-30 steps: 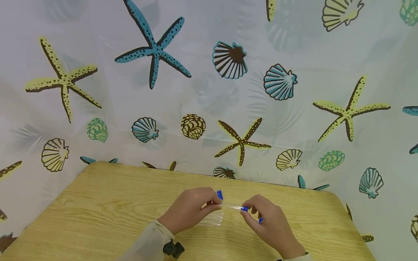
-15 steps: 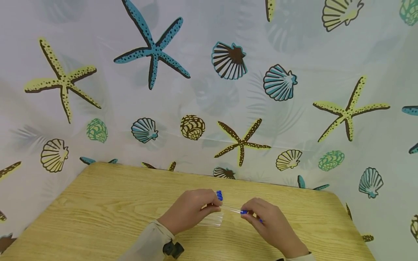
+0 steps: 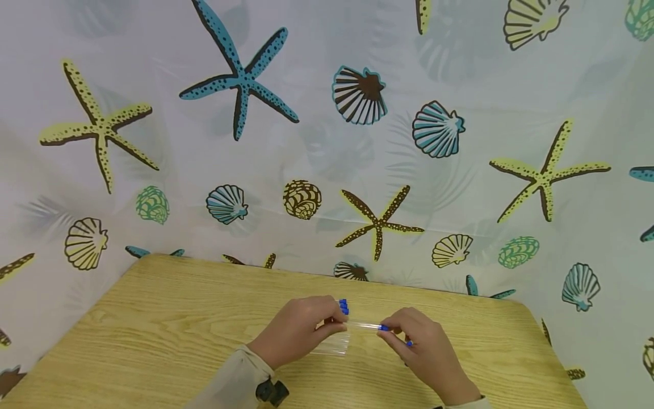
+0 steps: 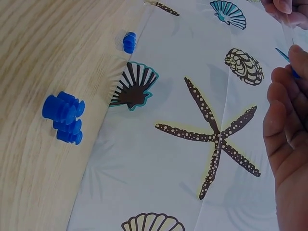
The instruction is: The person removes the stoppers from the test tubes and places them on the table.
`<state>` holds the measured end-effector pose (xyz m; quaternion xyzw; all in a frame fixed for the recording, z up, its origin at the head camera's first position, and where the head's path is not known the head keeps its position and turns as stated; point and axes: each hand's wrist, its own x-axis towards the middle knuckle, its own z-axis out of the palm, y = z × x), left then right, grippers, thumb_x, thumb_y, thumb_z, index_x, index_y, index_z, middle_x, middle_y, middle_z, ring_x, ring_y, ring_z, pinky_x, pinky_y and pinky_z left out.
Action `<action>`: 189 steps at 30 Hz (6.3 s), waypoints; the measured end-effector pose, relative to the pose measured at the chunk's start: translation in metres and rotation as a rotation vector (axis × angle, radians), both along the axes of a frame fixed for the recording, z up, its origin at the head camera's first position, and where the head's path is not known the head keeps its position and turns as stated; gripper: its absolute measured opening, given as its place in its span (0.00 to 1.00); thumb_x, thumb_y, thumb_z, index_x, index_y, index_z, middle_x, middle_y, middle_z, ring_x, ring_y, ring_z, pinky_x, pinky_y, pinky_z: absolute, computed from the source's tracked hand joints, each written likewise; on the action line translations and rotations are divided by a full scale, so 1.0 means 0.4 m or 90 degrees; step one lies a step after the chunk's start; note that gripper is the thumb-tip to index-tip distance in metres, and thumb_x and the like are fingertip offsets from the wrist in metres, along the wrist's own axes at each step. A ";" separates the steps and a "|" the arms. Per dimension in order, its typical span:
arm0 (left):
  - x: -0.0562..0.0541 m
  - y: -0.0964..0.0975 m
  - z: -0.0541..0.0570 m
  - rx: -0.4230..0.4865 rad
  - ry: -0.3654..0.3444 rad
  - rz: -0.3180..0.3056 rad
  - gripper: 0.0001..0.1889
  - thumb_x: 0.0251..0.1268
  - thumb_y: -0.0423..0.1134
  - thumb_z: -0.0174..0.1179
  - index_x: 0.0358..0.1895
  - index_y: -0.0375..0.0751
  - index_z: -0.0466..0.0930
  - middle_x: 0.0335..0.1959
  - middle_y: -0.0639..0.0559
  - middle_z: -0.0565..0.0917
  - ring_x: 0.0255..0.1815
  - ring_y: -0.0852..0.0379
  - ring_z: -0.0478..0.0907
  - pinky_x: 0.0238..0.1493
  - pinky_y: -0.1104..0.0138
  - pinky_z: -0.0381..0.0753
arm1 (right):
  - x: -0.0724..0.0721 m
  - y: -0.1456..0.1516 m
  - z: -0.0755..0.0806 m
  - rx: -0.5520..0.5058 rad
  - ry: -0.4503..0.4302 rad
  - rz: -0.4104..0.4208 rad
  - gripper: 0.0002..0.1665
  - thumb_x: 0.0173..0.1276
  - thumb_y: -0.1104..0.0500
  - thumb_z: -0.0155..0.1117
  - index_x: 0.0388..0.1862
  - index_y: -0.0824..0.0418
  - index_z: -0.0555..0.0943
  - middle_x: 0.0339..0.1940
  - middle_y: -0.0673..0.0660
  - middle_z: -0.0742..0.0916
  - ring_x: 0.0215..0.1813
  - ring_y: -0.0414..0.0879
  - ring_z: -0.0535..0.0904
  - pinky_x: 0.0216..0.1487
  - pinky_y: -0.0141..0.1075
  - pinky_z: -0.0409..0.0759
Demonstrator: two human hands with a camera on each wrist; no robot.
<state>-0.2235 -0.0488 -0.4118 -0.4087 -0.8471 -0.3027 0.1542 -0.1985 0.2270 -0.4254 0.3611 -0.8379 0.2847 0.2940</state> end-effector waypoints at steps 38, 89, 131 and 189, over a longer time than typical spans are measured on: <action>-0.009 -0.006 -0.006 0.006 0.006 -0.009 0.05 0.70 0.37 0.68 0.44 0.51 0.85 0.40 0.62 0.87 0.35 0.72 0.80 0.39 0.75 0.82 | -0.003 -0.007 -0.011 0.007 0.003 0.035 0.14 0.64 0.65 0.77 0.45 0.51 0.87 0.42 0.45 0.87 0.36 0.34 0.80 0.32 0.23 0.79; -0.011 -0.015 -0.004 0.005 -0.002 -0.036 0.05 0.71 0.39 0.67 0.45 0.52 0.85 0.42 0.62 0.88 0.38 0.72 0.82 0.41 0.75 0.82 | 0.001 -0.002 -0.013 0.010 -0.018 0.069 0.11 0.63 0.63 0.77 0.45 0.56 0.90 0.40 0.44 0.89 0.36 0.33 0.82 0.32 0.24 0.80; -0.008 -0.003 -0.005 0.011 0.005 -0.029 0.06 0.70 0.37 0.67 0.46 0.50 0.86 0.43 0.60 0.89 0.42 0.69 0.85 0.46 0.74 0.84 | 0.003 -0.009 -0.004 0.012 0.024 -0.018 0.13 0.59 0.63 0.80 0.43 0.54 0.90 0.37 0.43 0.88 0.34 0.33 0.81 0.32 0.24 0.81; -0.086 -0.045 -0.100 -0.045 -0.228 0.248 0.08 0.72 0.43 0.67 0.46 0.47 0.91 0.35 0.62 0.88 0.35 0.64 0.82 0.41 0.61 0.84 | -0.054 0.106 -0.054 0.083 -0.428 -0.321 0.04 0.68 0.65 0.66 0.36 0.58 0.79 0.26 0.49 0.78 0.28 0.43 0.70 0.32 0.38 0.72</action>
